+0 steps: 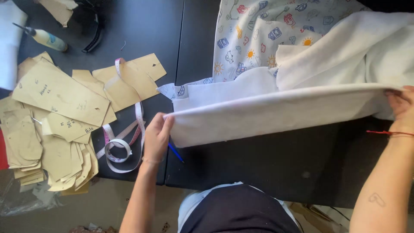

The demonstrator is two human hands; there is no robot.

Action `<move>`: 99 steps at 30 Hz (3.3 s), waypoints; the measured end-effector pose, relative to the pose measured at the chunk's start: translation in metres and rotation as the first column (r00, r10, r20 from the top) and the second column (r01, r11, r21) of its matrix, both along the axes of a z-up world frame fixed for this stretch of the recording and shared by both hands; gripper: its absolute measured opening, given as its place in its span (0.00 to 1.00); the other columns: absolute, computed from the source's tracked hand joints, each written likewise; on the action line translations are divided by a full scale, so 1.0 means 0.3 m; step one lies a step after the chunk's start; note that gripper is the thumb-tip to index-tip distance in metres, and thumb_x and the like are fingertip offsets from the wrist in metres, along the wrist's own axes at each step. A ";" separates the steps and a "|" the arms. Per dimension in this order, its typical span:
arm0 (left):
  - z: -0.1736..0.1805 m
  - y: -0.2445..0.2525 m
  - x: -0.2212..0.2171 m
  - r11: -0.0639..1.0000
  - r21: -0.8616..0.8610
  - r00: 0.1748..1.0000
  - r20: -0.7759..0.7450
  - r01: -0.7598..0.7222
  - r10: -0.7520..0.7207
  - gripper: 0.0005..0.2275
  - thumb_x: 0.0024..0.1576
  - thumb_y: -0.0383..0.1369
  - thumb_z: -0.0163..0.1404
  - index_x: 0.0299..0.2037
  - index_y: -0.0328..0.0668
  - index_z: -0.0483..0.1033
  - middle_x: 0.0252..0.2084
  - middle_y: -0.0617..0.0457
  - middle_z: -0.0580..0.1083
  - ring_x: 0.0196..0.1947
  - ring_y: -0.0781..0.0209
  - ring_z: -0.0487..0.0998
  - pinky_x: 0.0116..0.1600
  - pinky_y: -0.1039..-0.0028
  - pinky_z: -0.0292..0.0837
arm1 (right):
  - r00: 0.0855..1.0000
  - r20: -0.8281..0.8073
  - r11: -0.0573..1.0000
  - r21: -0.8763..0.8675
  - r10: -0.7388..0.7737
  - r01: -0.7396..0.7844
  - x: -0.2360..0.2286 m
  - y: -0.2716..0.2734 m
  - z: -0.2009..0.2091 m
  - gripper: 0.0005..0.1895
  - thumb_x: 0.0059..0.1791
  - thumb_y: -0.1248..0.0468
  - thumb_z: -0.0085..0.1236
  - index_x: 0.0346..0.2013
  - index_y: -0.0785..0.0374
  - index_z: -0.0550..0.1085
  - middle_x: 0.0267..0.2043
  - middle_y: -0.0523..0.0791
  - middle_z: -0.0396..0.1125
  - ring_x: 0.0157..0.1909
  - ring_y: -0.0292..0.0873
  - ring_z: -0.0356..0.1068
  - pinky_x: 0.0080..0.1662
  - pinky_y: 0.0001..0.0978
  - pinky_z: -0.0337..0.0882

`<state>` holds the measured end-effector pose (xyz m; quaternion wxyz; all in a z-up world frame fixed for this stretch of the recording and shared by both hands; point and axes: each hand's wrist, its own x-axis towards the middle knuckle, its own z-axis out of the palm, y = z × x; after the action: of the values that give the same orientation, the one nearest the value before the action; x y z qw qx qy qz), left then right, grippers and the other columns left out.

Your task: The person uses a rotary cutter to cut a piece of white patterned fabric on a black table. They then fold the fabric and use a pen to trace a pattern from a cardboard template onto the material.

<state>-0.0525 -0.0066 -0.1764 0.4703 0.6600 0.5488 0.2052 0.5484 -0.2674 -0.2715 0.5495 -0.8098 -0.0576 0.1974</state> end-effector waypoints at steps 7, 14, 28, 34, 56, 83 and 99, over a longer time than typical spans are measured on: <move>-0.246 0.117 0.115 0.975 -0.021 0.965 -0.148 -0.222 0.217 0.13 0.54 0.43 0.37 0.24 0.45 0.60 0.21 0.56 0.64 0.24 0.62 0.63 0.33 0.74 0.57 | 0.956 0.247 0.985 0.025 0.160 -0.172 -0.135 0.113 -0.059 0.12 0.54 0.64 0.54 0.46 0.60 0.61 0.39 0.41 0.63 0.39 0.31 0.69 0.44 0.11 0.73; -0.268 0.107 0.130 0.930 0.045 0.921 -0.133 -0.364 0.366 0.12 0.54 0.43 0.37 0.27 0.45 0.63 0.23 0.57 0.68 0.25 0.64 0.67 0.33 0.75 0.59 | 0.938 0.270 0.976 -0.053 0.218 -0.211 -0.040 0.199 -0.183 0.09 0.55 0.62 0.46 0.47 0.59 0.60 0.43 0.42 0.61 0.43 0.33 0.67 0.49 0.19 0.69; -0.221 0.217 0.293 0.694 0.625 0.903 -0.421 0.359 -0.088 0.06 0.49 0.37 0.51 0.32 0.51 0.69 0.34 0.60 0.70 0.31 0.60 0.70 0.45 0.67 0.55 | 0.274 0.757 0.767 -0.429 0.594 -0.477 -0.600 0.533 0.115 0.13 0.43 0.70 0.67 0.39 0.69 0.73 0.35 0.50 0.58 0.30 0.44 0.58 0.38 0.33 0.62; -0.313 0.227 0.363 0.762 0.523 0.844 -0.534 0.382 -0.057 0.10 0.42 0.38 0.57 0.30 0.55 0.69 0.26 0.55 0.67 0.28 0.55 0.72 0.39 0.65 0.64 | -0.037 0.762 0.549 -0.499 0.646 -0.671 -1.002 0.633 0.059 0.16 0.45 0.54 0.45 0.46 0.53 0.68 0.52 0.45 0.59 0.55 0.46 0.57 0.54 0.42 0.53; -0.227 -0.089 -0.065 0.661 0.729 0.845 -0.457 0.176 0.279 0.18 0.50 0.31 0.42 0.52 0.52 0.63 0.58 0.50 0.59 0.59 0.57 0.58 0.60 0.51 0.39 | 0.186 0.707 0.633 -0.443 0.682 -0.635 -1.366 0.605 0.011 0.18 0.43 0.63 0.51 0.47 0.65 0.67 0.52 0.51 0.57 0.50 0.52 0.59 0.49 0.43 0.59; -0.685 0.393 -0.853 0.285 -0.119 0.250 0.244 -0.951 0.937 0.27 0.38 0.33 0.63 0.45 0.37 0.62 0.33 0.51 0.66 0.37 0.62 0.69 0.37 0.74 0.64 | 0.311 -0.439 0.373 0.062 0.843 -0.926 -1.571 0.534 0.252 0.08 0.38 0.70 0.55 0.22 0.70 0.64 0.25 0.53 0.69 0.23 0.43 0.70 0.29 0.31 0.73; -0.323 0.384 -0.705 0.626 0.094 0.515 -0.483 -0.774 0.708 0.29 0.34 0.49 0.62 0.39 0.40 0.65 0.41 0.46 0.69 0.46 0.49 0.68 0.50 0.59 0.63 | 0.277 -0.388 0.322 0.056 0.879 -0.945 -1.532 0.524 0.277 0.08 0.40 0.66 0.54 0.22 0.68 0.66 0.26 0.52 0.68 0.25 0.42 0.70 0.30 0.31 0.74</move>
<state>-0.2640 0.1084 -0.2734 0.2295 0.3574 0.8872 0.1803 0.0886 -0.1102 -0.1884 0.2573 -0.6258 -0.3954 0.6212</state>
